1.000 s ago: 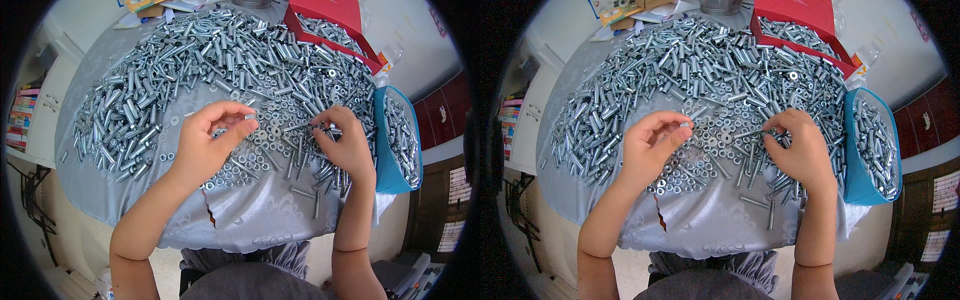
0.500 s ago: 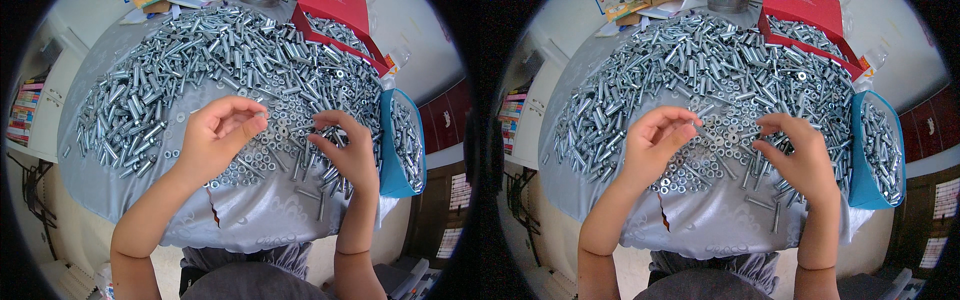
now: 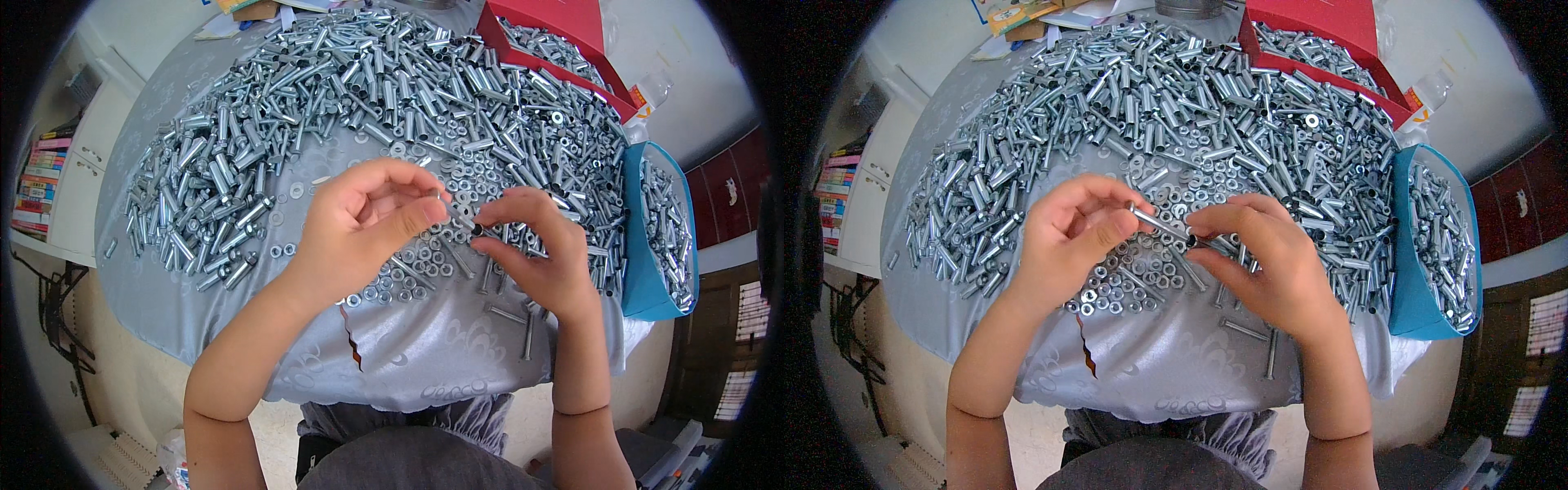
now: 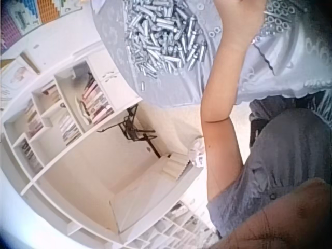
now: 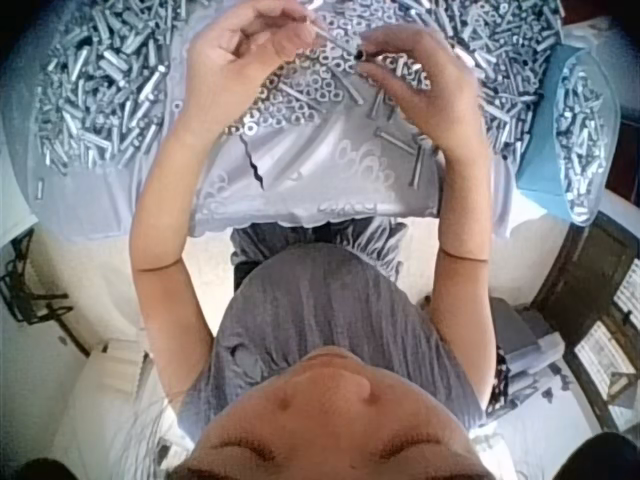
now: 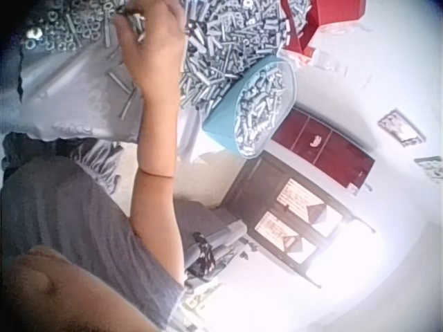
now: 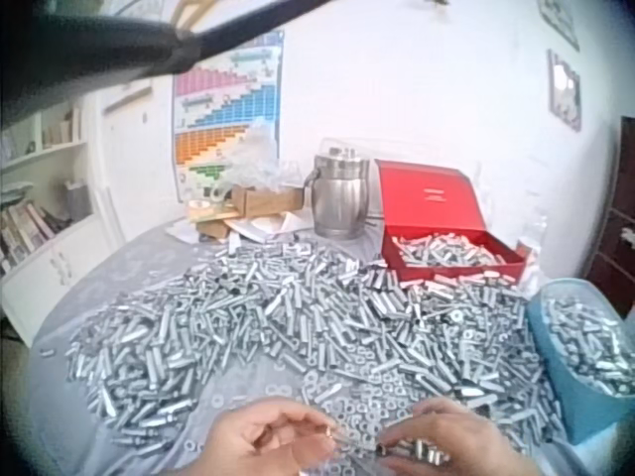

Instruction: The person sits at a table covered with a large pile of metal bolts, nuts, and washers. They repeatedly pick up a bolt and a washer, thread the washer onto the bolt, and place the assembled unit into a blue container on the right. The person continues this repetitive assembly process throughout the clip.

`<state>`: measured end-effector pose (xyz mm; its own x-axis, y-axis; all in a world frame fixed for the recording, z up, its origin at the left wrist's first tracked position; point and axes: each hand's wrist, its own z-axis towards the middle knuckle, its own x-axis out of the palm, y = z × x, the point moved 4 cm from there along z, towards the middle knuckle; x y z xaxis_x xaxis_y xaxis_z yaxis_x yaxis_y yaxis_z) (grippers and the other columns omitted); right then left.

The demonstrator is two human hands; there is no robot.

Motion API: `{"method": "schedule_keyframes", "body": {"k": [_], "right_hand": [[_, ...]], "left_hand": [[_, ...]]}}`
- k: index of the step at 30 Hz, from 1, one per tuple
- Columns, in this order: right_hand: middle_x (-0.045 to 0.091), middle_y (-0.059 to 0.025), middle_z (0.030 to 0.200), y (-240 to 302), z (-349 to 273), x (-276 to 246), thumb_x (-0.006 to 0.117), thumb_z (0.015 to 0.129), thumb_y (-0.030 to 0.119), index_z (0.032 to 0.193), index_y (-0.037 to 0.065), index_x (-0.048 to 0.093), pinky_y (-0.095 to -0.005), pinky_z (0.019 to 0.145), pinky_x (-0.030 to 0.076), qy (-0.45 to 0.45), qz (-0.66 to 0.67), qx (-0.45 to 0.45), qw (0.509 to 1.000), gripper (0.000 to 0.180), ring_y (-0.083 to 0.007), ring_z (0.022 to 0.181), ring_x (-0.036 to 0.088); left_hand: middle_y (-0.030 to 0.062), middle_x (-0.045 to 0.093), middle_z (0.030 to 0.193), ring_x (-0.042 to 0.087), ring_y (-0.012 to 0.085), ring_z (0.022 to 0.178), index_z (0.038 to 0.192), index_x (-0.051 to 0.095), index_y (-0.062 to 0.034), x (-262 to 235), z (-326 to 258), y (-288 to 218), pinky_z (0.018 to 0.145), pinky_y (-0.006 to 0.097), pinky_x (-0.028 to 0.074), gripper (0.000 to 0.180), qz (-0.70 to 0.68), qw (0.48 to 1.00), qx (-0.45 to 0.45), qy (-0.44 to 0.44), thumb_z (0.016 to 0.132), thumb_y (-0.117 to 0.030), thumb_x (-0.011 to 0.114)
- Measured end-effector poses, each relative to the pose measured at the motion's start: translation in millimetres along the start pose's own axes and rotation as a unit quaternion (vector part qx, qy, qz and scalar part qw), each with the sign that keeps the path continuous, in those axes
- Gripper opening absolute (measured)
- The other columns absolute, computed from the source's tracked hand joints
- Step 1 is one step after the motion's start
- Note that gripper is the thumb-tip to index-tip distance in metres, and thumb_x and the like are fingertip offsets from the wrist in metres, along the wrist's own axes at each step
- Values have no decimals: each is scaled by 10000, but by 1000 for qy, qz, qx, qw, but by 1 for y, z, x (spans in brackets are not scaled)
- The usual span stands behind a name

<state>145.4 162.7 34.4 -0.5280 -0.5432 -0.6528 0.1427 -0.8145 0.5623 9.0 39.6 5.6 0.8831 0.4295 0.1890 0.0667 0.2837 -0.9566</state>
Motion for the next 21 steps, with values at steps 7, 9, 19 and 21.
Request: {"method": "schedule_keyframes", "body": {"k": [7,9,19,21], "right_hand": [[646,-57,861,3,0,4,732,655,22,912,53,610,-329,766,466,-3,42,-9,999,287,-214,793,607],[645,-54,860,7,0,5,735,656,34,923,57,609,-336,771,462,12,4,-31,999,296,-215,790,605],[628,-44,829,11,2,7,711,671,32,937,58,593,-337,733,436,-2,-30,-54,998,292,-195,726,601],[626,-41,830,14,2,8,703,670,25,936,54,589,-334,730,435,3,-44,-90,995,291,-196,730,599]], "left_hand": [[94,627,935,601,105,832,982,571,25,5,-3,4,727,204,482,203,-36,997,-54,28,815,-68,639],[91,628,931,601,105,824,963,589,31,6,-3,1,726,209,485,188,17,999,-36,25,801,-46,648],[84,642,873,602,87,765,919,634,43,9,-6,7,682,202,486,179,141,989,-21,29,760,-22,683],[78,648,834,604,85,746,899,644,40,10,-7,6,662,197,485,170,150,986,-61,28,754,-32,693]]}}
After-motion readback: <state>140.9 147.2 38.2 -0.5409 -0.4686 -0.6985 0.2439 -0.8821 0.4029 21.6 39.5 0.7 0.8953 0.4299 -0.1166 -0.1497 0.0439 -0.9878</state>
